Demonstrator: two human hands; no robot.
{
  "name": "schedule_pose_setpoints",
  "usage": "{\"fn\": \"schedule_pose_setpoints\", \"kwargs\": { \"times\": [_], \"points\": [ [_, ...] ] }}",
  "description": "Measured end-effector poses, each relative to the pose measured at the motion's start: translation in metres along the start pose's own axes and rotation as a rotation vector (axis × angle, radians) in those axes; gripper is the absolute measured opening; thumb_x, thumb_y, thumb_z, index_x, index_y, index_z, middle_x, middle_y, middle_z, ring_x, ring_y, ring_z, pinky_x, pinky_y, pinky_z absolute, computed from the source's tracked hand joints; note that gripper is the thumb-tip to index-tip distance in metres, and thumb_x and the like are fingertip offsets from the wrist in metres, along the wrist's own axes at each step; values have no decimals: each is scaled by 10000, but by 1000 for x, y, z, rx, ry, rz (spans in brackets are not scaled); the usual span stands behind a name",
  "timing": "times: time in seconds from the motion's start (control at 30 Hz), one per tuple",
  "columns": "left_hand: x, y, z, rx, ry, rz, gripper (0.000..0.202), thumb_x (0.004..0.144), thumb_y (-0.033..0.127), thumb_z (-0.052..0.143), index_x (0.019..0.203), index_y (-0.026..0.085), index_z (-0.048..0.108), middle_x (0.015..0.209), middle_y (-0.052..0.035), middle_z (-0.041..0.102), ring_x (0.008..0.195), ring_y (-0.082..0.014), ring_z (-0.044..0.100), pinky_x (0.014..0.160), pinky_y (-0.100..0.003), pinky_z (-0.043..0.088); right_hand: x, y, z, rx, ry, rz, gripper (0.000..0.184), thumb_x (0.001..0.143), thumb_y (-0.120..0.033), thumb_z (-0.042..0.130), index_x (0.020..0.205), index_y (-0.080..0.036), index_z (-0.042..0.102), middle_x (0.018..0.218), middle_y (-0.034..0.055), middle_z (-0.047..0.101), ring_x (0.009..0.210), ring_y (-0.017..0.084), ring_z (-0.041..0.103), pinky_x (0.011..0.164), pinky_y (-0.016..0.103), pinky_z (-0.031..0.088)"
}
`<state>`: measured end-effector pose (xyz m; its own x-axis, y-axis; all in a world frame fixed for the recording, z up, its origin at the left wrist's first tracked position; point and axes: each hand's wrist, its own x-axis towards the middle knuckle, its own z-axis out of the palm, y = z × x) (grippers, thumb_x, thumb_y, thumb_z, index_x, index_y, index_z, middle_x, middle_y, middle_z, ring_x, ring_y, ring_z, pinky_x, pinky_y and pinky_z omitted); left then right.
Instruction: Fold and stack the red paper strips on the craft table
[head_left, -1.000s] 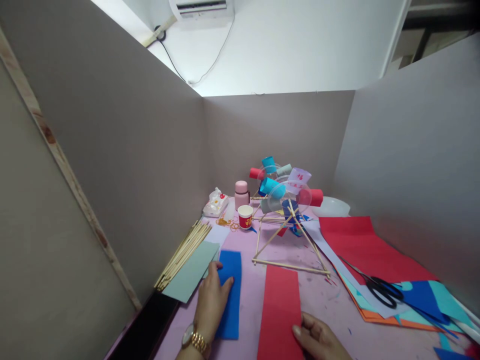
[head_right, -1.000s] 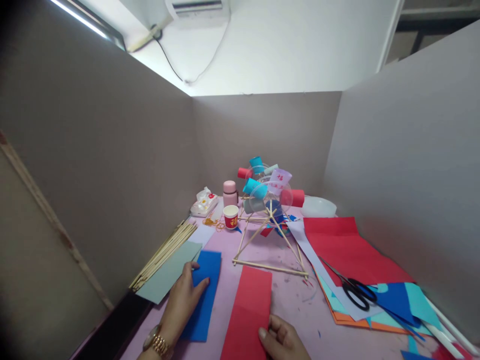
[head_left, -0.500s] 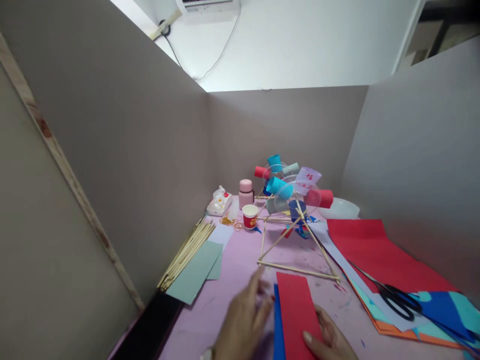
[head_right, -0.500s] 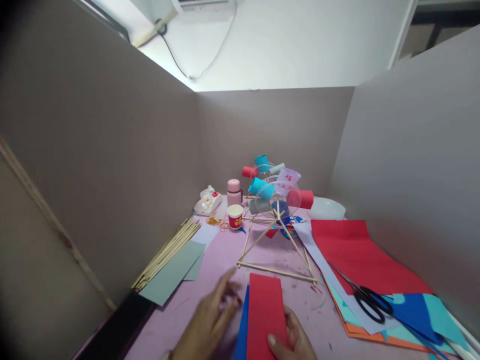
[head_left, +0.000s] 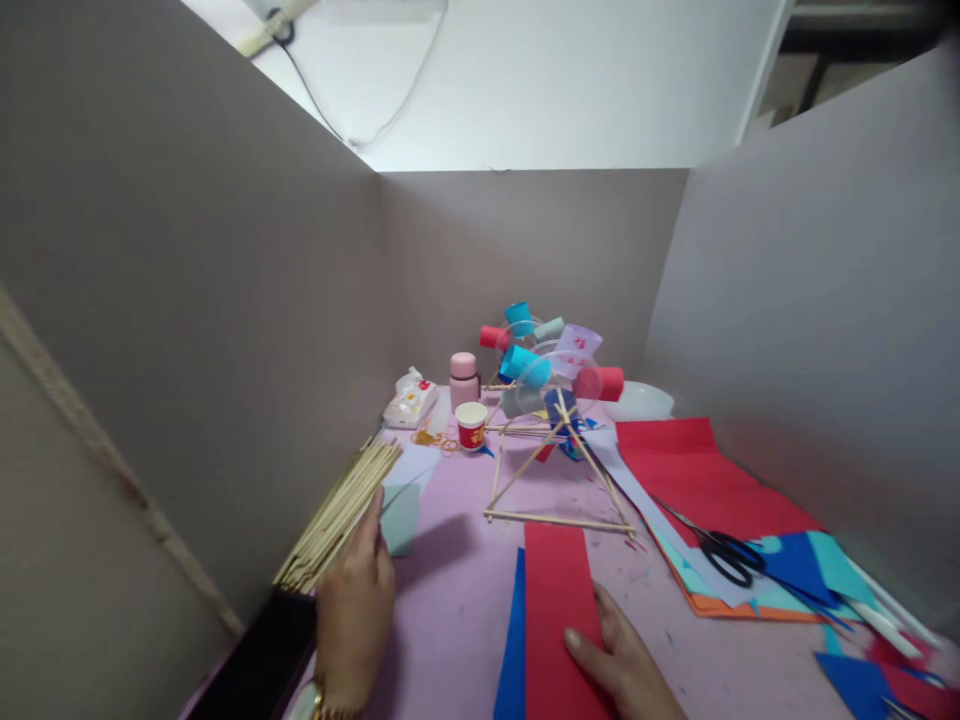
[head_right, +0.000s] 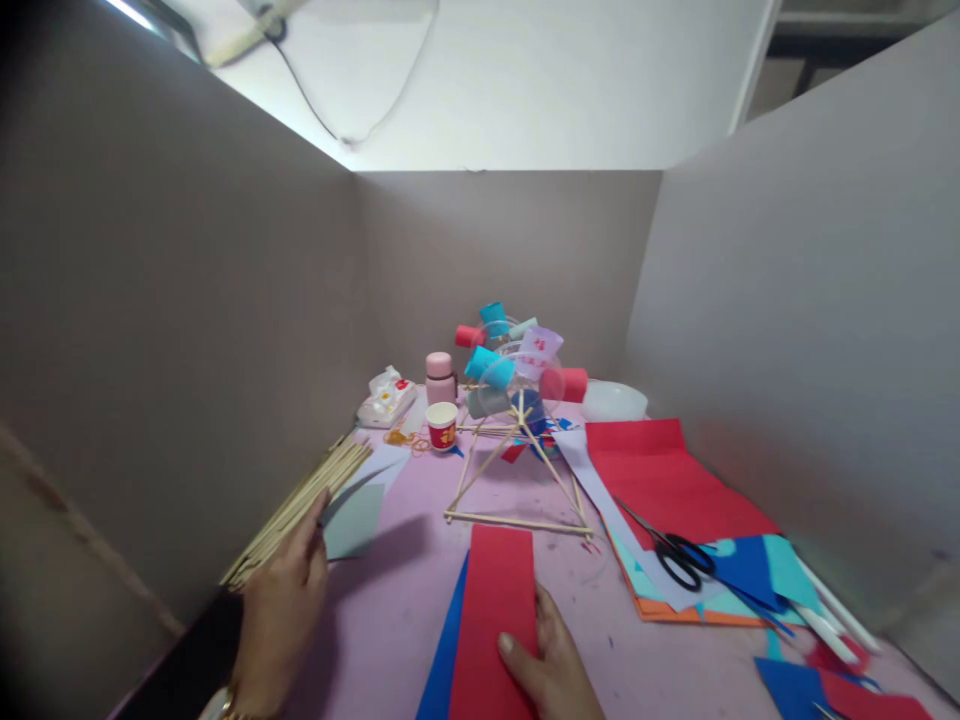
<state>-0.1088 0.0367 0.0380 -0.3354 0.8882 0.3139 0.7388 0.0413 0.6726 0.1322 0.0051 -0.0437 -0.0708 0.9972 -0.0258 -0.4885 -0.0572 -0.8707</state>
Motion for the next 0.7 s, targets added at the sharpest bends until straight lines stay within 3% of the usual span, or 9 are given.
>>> {"fn": "schedule_pose_setpoints", "kwargs": {
  "times": [0.07, 0.13, 0.3, 0.47, 0.53, 0.63, 0.7],
  "points": [
    [-5, 8, 10, -235, -56, 5, 497, 876, 359, 325, 1319, 145, 393, 1345, -118, 493, 1202, -259, 469, 1006, -358, 325, 1, -4, 5, 118, -40, -18, 642, 621, -397, 780, 1162, -209, 491, 1150, 120, 654, 1098, 319, 569, 927, 452, 435],
    [-12, 15, 25, -464, -201, -24, 532, 837, 464, 392, 1244, 129, 462, 1256, -119, 575, 1116, -254, 547, 921, -332, 419, 1, -10, 8, 181, -72, -14, 653, 634, -389, 773, 1180, -208, 466, 1120, 122, 665, 1062, 320, 593, 895, 458, 454],
    [-38, 35, 55, -842, -587, -148, 482, 808, 440, 485, 1169, 122, 503, 1004, -139, 702, 815, -270, 681, 663, -362, 520, 1, -28, 8, 186, -37, -121, 758, 671, -368, 754, 1295, -233, 346, 1168, 121, 640, 1096, 302, 574, 912, 454, 451],
    [-60, 45, 64, -1176, -859, -330, 414, 749, 391, 609, 1118, 206, 579, 1024, -105, 705, 978, -274, 635, 839, -404, 476, 4, -28, -3, -6, 120, -194, 773, 709, -405, 722, 1343, -287, 296, 1274, 78, 579, 1155, 250, 536, 950, 382, 446],
    [-64, 46, 65, -1250, -919, -360, 407, 745, 383, 634, 1114, 216, 590, 1091, -100, 681, 1070, -272, 585, 916, -412, 432, 3, -22, -5, -95, 185, -186, 732, 703, -435, 717, 1318, -274, 352, 1298, 78, 557, 1179, 243, 513, 959, 356, 440],
    [-71, 48, 65, -1249, -920, -184, 442, 750, 369, 648, 1155, 215, 564, 1188, -107, 628, 1151, -271, 519, 969, -404, 389, -3, -10, -3, -171, 282, -242, 641, 711, -475, 691, 1250, -247, 432, 1315, 105, 526, 1187, 259, 497, 954, 359, 436],
    [-76, 48, 66, -1202, -851, -93, 405, 780, 363, 617, 1159, 235, 556, 1209, -89, 612, 1156, -249, 510, 998, -375, 356, -10, -7, 1, -206, 328, -326, 631, 707, -476, 691, 1242, -261, 433, 1326, 104, 499, 1190, 261, 484, 941, 352, 438]
  ]
}}
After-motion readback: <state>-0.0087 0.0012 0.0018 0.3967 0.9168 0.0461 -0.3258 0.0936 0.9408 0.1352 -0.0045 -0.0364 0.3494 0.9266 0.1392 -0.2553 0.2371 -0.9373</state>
